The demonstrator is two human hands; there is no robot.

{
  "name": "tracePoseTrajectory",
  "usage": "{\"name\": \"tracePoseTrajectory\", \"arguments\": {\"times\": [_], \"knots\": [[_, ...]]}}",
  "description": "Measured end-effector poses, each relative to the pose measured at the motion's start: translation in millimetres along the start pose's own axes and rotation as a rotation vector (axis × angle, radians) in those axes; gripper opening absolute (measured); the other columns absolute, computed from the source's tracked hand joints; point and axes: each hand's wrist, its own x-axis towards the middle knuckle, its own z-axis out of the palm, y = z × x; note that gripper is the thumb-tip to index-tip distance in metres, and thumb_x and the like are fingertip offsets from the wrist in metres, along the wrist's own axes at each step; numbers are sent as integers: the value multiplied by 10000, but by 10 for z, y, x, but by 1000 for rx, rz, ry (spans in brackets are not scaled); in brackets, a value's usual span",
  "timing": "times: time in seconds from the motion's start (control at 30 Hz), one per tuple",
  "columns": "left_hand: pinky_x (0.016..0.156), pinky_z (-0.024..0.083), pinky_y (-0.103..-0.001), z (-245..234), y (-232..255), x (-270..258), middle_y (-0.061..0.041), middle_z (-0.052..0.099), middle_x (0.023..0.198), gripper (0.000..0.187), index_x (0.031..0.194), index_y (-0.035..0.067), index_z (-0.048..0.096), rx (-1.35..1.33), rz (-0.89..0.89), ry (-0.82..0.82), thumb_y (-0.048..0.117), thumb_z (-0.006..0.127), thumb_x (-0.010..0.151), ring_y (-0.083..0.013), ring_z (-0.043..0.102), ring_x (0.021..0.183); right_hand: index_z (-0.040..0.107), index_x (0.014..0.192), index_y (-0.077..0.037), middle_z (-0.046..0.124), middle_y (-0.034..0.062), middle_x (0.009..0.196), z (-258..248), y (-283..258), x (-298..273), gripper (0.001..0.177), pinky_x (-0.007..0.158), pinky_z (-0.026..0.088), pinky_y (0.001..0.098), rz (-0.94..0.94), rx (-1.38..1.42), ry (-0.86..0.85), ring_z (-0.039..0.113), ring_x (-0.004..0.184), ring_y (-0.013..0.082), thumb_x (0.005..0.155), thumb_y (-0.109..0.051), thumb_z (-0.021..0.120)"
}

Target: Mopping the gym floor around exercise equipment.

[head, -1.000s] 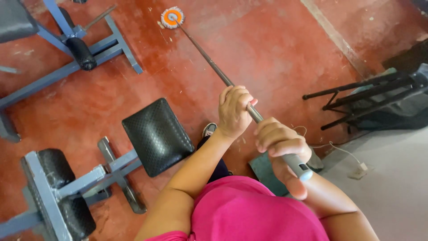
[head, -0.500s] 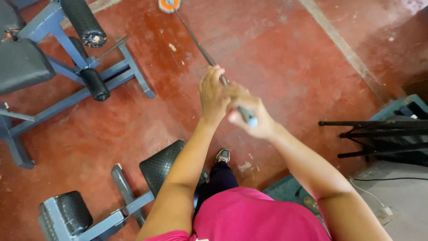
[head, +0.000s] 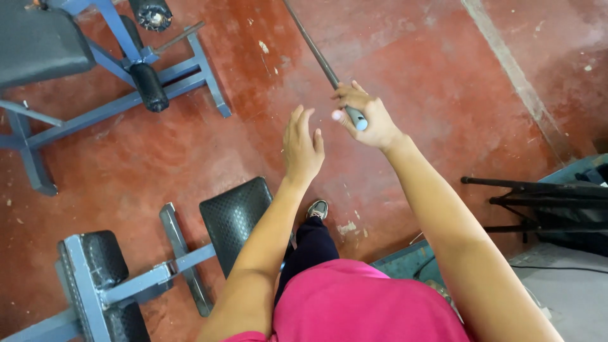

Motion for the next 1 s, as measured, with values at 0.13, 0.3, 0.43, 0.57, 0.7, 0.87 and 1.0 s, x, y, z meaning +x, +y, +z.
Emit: {"name": "tracePoseTrajectory", "arguments": {"times": [0.13,0.3,0.43,0.57,0.7,0.87,1.0], "knots": [[1125,444,-497,-35,432,-385,-208,556,1396,552,1367,94,559,26,64,39,58,741,846,-428,562,1300,683,911,-81,740,176,1056,-194,-849,-551,209,1200,301,555,-62,-102,-6,683,1183,454,1042,-244,688],[1232,290,-592,-269,1361,-1044,-256,359,1573,565,1526,140,422,-196,72,-29,208,649,1013,-528,338,1471,687,860,-19,725,195,959,-581,-2266,-1379,233,1131,381,609,-104,-136,58,719,1045,481,1018,-185,643],[1206,312,-490,-334,2042,-1553,-93,677,1234,303,1042,115,634,-389,280,140,175,862,851,-391,582,1297,684,821,-36,727,181,908,-948,-3122,-2041,284,1080,442,614,-136,-206,99,745,963,442,1005,-246,632],[798,480,-432,-749,2673,-1633,-28,523,722,337,720,133,530,-521,482,163,316,742,909,-291,561,701,691,743,-135,726,59,859,-1269,-3742,-2390,324,1038,473,602,-183,-233,57,752,897,333,967,-355,611],[506,417,-354,-796,2885,-1602,-9,362,563,458,592,161,391,-459,584,246,255,650,959,-243,419,457,678,763,-121,705,48,792,-1348,-3906,-2508,352,879,536,558,-223,-125,114,753,817,330,966,-406,643],[493,418,-363,-522,2723,-1449,-13,361,566,437,609,148,408,-397,570,287,244,655,956,-244,427,457,686,814,-48,721,114,802,-1214,-3604,-2486,380,826,580,609,-245,112,229,762,812,386,948,-404,672],[500,404,-359,-392,2549,-1152,-48,314,599,432,631,124,341,-393,579,320,132,563,1002,-276,401,480,609,663,-54,663,91,673,-1013,-3066,-2255,440,736,604,576,-231,186,289,704,669,370,1025,-305,586]]}}
